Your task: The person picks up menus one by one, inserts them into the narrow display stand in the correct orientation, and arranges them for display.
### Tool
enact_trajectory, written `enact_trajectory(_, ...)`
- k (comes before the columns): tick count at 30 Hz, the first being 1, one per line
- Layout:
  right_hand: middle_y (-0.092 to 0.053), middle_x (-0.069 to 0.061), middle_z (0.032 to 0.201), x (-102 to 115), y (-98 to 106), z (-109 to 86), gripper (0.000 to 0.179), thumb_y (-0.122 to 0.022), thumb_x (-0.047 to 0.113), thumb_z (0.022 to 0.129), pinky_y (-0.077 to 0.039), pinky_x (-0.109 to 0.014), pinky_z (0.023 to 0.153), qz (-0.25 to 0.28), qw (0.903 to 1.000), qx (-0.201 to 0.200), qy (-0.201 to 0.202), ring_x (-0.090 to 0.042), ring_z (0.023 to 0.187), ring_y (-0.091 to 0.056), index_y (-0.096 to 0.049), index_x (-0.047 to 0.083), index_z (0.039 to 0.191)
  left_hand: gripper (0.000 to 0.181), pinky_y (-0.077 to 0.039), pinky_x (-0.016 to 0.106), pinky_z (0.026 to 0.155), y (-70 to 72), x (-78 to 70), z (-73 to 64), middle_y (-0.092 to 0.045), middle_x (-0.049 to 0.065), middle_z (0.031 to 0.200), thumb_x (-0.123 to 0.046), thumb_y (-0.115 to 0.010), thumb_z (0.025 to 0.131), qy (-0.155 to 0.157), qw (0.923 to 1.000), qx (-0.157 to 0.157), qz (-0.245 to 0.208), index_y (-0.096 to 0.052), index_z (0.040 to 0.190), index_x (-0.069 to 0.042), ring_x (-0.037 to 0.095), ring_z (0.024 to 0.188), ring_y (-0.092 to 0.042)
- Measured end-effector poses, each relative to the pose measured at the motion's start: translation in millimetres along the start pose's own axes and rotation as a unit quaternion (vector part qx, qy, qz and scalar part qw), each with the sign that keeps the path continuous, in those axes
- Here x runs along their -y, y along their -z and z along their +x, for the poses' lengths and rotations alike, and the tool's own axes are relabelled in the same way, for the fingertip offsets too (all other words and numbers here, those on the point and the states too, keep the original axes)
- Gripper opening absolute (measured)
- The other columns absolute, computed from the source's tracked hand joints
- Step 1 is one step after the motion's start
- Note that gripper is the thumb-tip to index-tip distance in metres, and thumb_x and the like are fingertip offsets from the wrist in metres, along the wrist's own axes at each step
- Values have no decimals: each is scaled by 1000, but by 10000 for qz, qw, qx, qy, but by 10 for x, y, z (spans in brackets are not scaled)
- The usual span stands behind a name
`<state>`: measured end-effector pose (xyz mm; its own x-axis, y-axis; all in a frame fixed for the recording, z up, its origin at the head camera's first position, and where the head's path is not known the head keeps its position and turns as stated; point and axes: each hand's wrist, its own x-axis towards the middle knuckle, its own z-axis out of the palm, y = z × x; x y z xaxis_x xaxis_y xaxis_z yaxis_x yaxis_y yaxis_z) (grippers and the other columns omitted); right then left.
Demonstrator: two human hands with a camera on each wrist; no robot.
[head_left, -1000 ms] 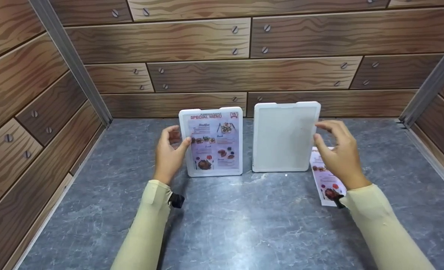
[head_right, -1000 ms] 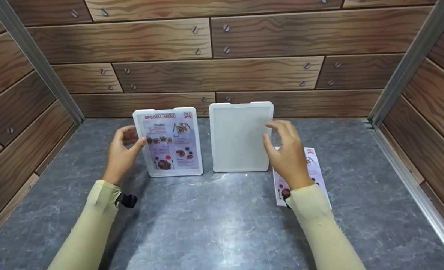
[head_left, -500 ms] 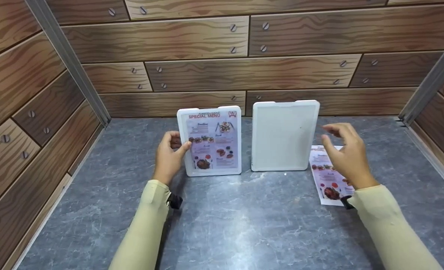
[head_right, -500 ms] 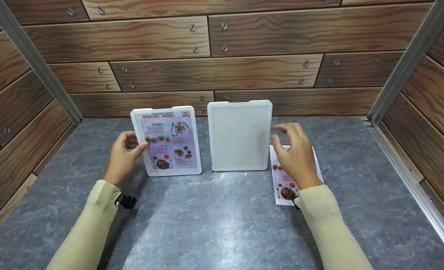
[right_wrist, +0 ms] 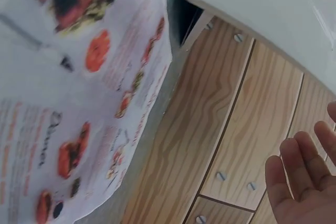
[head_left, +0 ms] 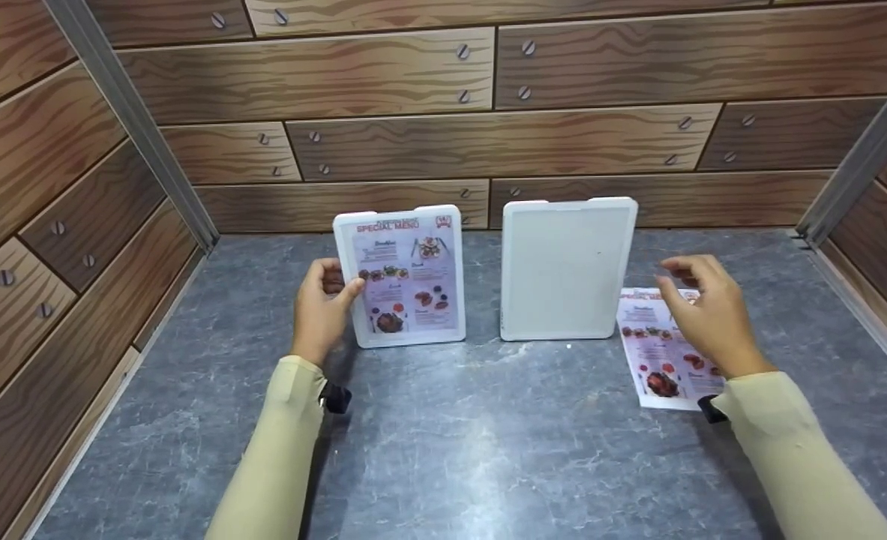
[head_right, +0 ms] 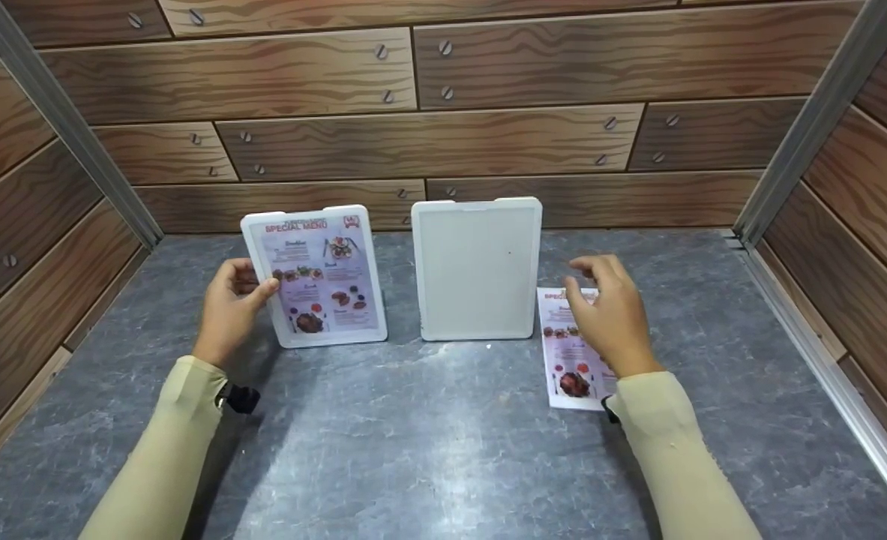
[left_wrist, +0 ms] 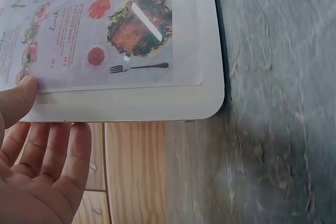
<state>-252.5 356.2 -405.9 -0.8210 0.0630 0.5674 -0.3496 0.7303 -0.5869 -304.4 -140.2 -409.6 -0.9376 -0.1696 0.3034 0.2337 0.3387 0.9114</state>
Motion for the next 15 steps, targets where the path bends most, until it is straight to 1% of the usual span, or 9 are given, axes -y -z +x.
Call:
enact_trajectory(4, -61, -18, 119, -62, 43, -3, 26, -62, 14, 103, -46, -35, 98, -175, 9991, 318, -216, -34, 112, -58, -66, -2, 123, 33, -51, 33, 88, 27, 9, 3, -64, 18, 108, -4, -74, 94, -73, 10000, -58, 13, -58, 122, 3, 26, 98, -61)
enact_trajectory(7, -59, -21, 123, -106, 84, -2, 30, -62, 16, 103, -46, -55, 100, -289, 9971, 586, -378, -39, 116, -57, -64, -2, 127, 37, -50, 36, 92, 27, 6, -1, -63, 19, 111, -5, -75, 93, -219, 9996, -163, -32, -56, 124, 4, 28, 100, -61)
enact_trajectory(10, -55, -24, 129, -142, 126, 5, 35, -60, 19, 104, -43, -63, 103, -398, 9936, 914, -539, -44, 122, -53, -61, -3, 132, 44, -51, 41, 96, 19, -19, -13, -62, 20, 116, -6, -76, 93, -349, 9987, -333, -154, -53, 128, 3, 30, 106, -61)
enact_trajectory(12, -53, -26, 133, -158, 147, 11, 39, -59, 22, 105, -40, -67, 104, -515, 9898, 1162, -651, -47, 125, -51, -59, -2, 136, 47, -52, 42, 97, 18, -61, -32, -61, 19, 119, -8, -77, 92, -421, 9978, -481, -168, -52, 131, 2, 30, 110, -61)
enact_trajectory(15, -49, -28, 139, -181, 156, 29, 45, -58, 26, 105, -38, -70, 104, -744, 9821, 1547, -770, -51, 128, -47, -56, -2, 140, 50, -52, 41, 100, 14, -148, -71, -60, 17, 124, -13, -79, 92, -595, 9955, -736, 62, -53, 133, -1, 29, 116, -60)
